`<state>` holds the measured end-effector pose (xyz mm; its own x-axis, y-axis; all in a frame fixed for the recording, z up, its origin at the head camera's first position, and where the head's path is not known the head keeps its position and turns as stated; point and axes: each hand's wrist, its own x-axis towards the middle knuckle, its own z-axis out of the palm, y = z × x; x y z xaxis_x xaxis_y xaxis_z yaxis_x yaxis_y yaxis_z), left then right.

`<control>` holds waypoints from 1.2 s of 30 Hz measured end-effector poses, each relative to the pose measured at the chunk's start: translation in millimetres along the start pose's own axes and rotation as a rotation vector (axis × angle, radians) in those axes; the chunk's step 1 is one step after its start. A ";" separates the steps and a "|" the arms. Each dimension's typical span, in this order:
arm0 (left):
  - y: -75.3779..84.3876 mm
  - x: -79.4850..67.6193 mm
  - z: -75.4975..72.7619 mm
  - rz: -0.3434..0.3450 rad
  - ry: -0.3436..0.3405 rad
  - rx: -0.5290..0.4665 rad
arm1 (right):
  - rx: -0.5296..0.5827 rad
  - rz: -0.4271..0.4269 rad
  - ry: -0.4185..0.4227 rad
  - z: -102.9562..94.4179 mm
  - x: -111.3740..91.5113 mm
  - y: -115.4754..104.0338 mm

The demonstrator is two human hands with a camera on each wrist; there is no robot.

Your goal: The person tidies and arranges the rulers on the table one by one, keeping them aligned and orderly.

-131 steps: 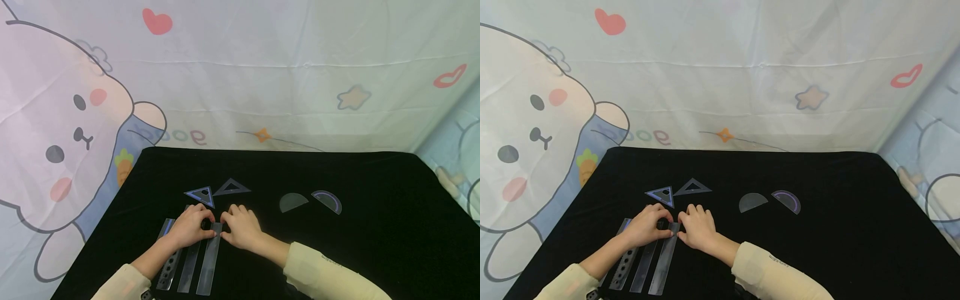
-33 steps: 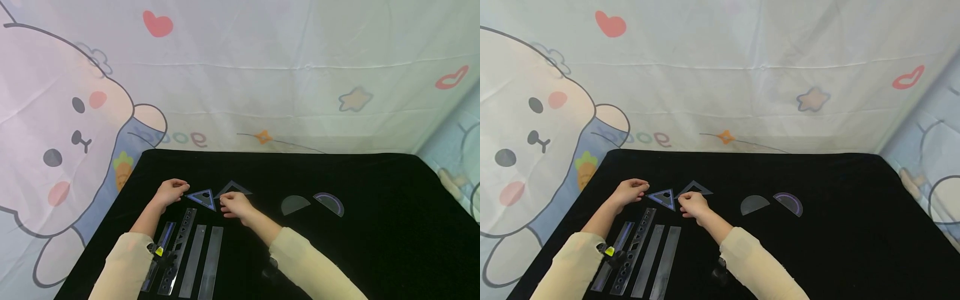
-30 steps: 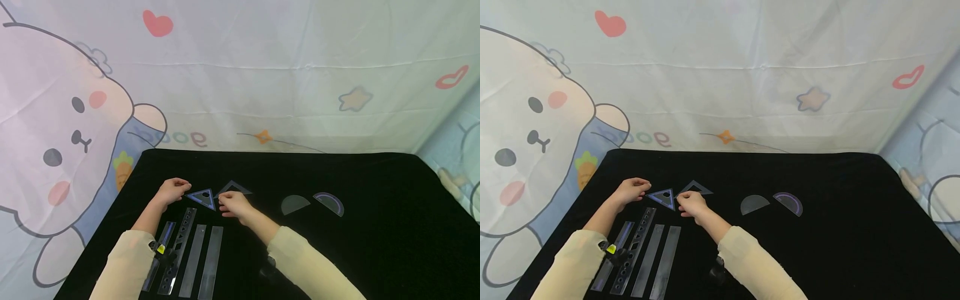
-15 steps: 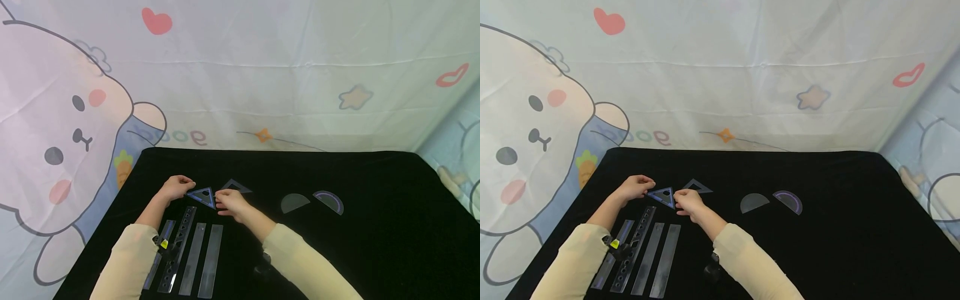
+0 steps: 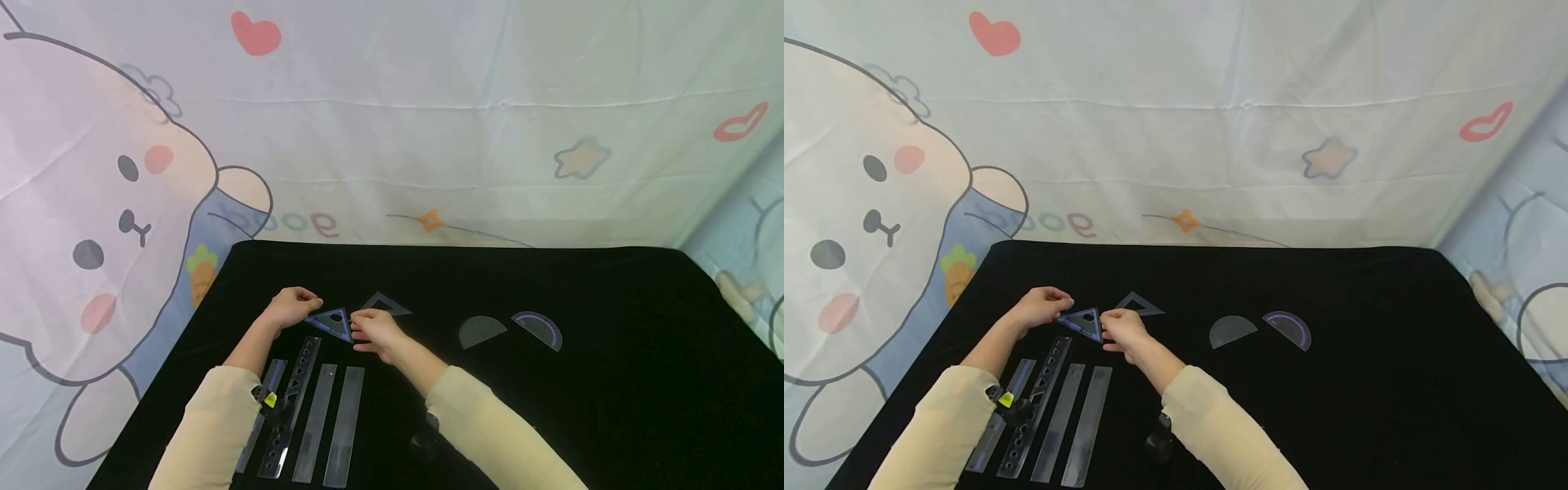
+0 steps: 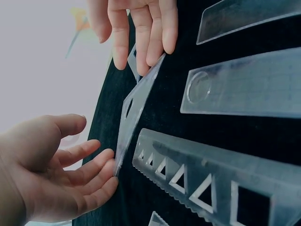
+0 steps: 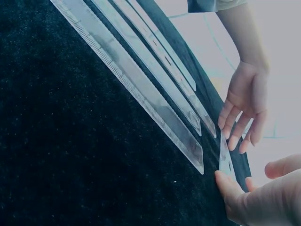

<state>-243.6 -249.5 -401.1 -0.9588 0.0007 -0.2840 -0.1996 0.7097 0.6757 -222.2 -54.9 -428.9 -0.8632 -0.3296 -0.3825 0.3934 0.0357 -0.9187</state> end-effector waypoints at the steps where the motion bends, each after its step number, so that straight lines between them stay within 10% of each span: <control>1: 0.9 -0.5 0.6 -0.003 -0.007 -0.008 | 0.003 0.000 0.001 0.1 0.2 0.5; 36: -4.3 4.6 17.8 0.115 -0.038 0.162 | 0.119 0.021 -0.021 -0.2 0.7 1.9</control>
<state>-243.5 -240.0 -417.4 -0.9645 0.1130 -0.2385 -0.0508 0.8074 0.5879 -222.1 -54.9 -430.9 -0.8478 -0.3500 -0.3983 0.4473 -0.0685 -0.8918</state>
